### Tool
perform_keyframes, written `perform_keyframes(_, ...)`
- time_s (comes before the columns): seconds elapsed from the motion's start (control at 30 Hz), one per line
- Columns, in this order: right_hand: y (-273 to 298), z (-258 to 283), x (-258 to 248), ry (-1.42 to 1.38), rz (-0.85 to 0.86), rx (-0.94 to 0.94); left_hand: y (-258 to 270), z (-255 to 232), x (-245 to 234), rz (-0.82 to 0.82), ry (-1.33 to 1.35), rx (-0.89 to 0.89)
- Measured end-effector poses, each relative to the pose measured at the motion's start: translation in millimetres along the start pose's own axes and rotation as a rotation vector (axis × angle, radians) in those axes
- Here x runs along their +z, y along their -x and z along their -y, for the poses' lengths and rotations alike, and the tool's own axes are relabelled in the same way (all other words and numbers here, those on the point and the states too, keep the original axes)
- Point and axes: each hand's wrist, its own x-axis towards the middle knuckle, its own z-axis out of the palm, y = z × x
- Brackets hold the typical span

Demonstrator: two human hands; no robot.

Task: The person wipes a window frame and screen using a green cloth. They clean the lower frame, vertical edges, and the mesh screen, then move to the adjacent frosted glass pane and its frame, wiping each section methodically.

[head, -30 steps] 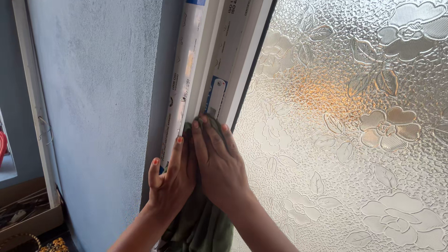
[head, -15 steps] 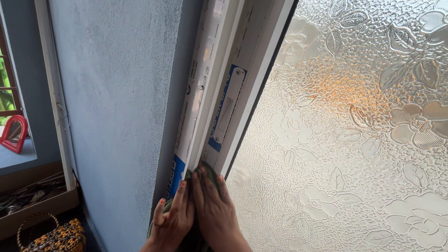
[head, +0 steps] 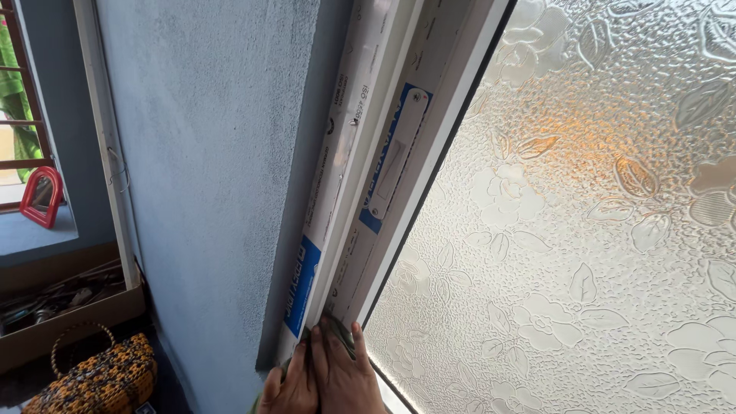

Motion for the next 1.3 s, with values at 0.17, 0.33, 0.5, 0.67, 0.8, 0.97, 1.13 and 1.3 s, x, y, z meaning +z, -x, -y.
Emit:
perform_keyframes(0.17,2.8,6.7,-17.0,-0.204,0.081,0.039,3.0,-8.0,-21.6,0.189,0.176,-0.110)
perform_keyframes(0.33,-9.7,3.0,-44.7,-0.383,0.092,0.047,-16.3,10.9,-48.8,0.126,0.286,-0.138)
perform_keyframes(0.5,-15.6,0.6,-52.8,-0.416,0.108,0.053,-30.6,22.6,-65.8,0.191,0.400,-0.156)
perform_keyframes(0.67,-23.2,0.1,-54.7,-0.471,0.198,0.103,-36.8,35.0,-74.4,0.300,0.445,-0.117)
perform_keyframes(0.8,-25.7,1.2,-55.5,-0.498,0.201,0.147,-40.4,39.2,-71.0,0.303,0.589,-0.171)
perform_keyframes(0.97,-26.9,2.3,-59.3,-0.474,0.260,0.182,-40.2,43.1,-69.6,0.257,0.770,-0.249)
perform_keyframes(1.13,-18.0,3.9,-69.5,-0.479,0.288,0.204,-38.5,36.1,-75.3,0.296,0.853,-0.249)
perform_keyframes(1.3,3.5,7.5,-85.5,-0.497,0.242,0.279,-39.8,23.6,-92.1,0.219,0.928,-0.250)
